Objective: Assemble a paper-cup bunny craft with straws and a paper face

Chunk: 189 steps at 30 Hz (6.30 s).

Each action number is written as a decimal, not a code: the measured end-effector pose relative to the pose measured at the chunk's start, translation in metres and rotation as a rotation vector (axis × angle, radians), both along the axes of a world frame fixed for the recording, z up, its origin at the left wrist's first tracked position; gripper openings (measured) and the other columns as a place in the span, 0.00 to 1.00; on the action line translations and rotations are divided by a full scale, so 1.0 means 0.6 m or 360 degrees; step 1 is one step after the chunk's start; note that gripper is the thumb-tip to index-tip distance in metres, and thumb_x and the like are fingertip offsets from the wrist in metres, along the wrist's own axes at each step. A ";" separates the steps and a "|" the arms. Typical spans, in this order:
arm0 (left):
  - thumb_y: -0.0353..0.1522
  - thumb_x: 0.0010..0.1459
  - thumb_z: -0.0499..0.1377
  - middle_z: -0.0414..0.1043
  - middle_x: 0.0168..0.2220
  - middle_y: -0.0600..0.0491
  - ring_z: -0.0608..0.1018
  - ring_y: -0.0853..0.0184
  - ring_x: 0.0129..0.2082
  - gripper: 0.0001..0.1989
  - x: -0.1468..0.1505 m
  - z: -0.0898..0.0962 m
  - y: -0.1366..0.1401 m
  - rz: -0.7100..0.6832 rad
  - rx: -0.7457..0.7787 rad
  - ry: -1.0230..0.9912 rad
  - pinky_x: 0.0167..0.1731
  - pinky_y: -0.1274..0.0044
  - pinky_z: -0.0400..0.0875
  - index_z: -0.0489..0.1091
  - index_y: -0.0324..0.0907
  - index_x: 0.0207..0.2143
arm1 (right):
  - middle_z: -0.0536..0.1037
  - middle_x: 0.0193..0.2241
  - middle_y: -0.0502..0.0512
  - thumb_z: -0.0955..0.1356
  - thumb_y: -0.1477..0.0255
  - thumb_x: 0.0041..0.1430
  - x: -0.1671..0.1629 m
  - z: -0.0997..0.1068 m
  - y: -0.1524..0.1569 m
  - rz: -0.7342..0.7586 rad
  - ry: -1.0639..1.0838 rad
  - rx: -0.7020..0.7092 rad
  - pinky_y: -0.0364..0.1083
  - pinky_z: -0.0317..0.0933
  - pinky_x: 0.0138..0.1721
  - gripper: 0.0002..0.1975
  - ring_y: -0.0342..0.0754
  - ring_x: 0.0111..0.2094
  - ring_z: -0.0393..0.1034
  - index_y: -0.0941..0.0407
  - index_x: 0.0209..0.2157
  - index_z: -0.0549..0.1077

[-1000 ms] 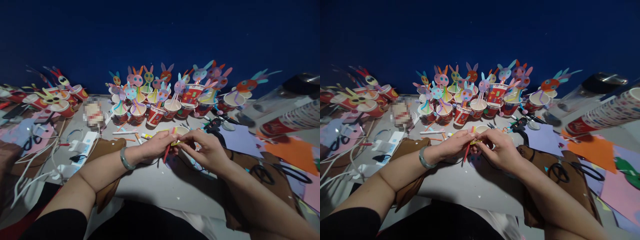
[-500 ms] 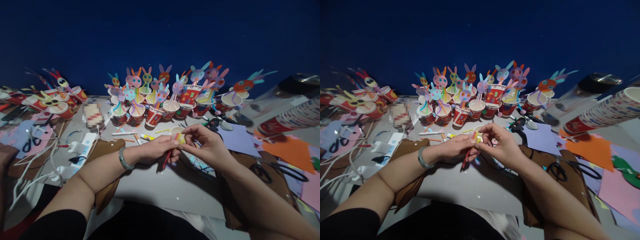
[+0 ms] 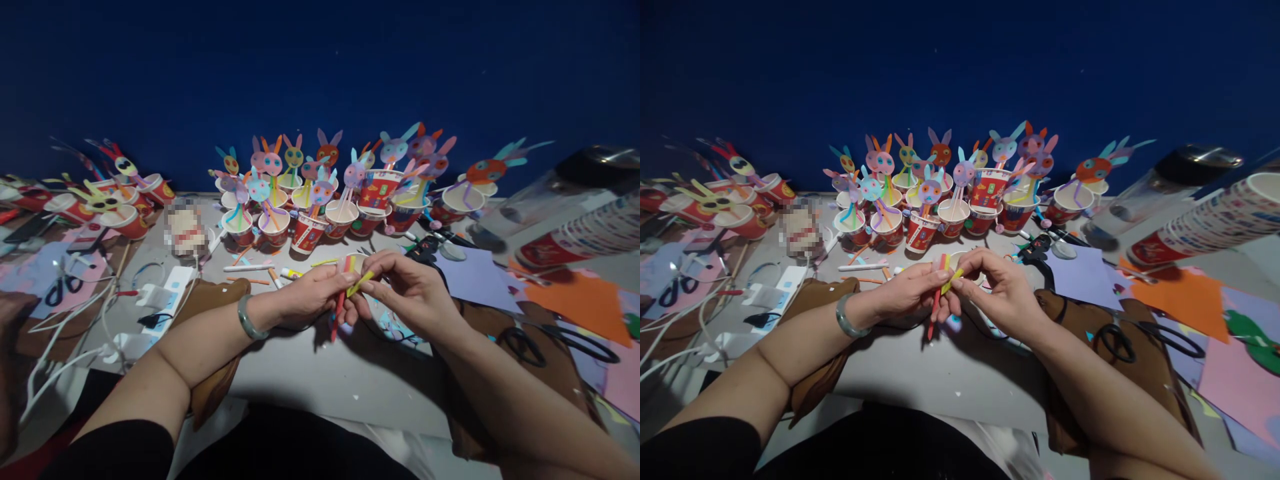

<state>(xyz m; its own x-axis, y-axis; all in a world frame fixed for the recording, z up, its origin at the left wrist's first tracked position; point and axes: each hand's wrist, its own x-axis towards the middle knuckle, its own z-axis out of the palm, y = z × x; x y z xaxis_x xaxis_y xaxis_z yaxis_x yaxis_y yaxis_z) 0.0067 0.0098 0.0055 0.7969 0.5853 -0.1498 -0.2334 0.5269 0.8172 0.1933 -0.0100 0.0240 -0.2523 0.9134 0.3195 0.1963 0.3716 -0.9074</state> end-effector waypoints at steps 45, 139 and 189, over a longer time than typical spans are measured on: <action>0.50 0.59 0.59 0.73 0.30 0.49 0.77 0.69 0.24 0.24 -0.005 -0.017 0.000 -0.0368 0.0095 -0.0045 0.22 0.77 0.73 0.68 0.35 0.37 | 0.81 0.47 0.56 0.69 0.60 0.62 0.000 0.004 -0.006 0.0097 -0.0238 -0.0011 0.57 0.70 0.52 0.14 0.55 0.48 0.77 0.46 0.47 0.79; 0.50 0.65 0.50 0.72 0.30 0.51 0.76 0.69 0.29 0.22 -0.011 -0.006 -0.004 -0.0125 0.0507 0.0152 0.34 0.76 0.73 0.63 0.39 0.39 | 0.74 0.28 0.50 0.76 0.60 0.51 0.009 0.003 0.007 0.0018 -0.0051 -0.0166 0.43 0.66 0.29 0.19 0.42 0.27 0.68 0.55 0.38 0.71; 0.50 0.59 0.59 0.77 0.32 0.46 0.76 0.70 0.25 0.24 -0.010 -0.013 0.003 -0.0668 0.0020 0.0028 0.21 0.78 0.65 0.70 0.36 0.39 | 0.80 0.29 0.54 0.72 0.61 0.59 0.012 0.014 0.002 0.0471 -0.0018 -0.0555 0.41 0.68 0.29 0.14 0.44 0.28 0.75 0.57 0.37 0.74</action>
<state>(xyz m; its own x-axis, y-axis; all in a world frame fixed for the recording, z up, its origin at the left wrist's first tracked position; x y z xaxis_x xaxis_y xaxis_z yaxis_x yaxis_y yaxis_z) 0.0010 0.0117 -0.0021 0.9639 0.2123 -0.1606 0.0135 0.5635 0.8260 0.2005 -0.0087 0.0323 -0.5205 0.8539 0.0013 0.1383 0.0858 -0.9867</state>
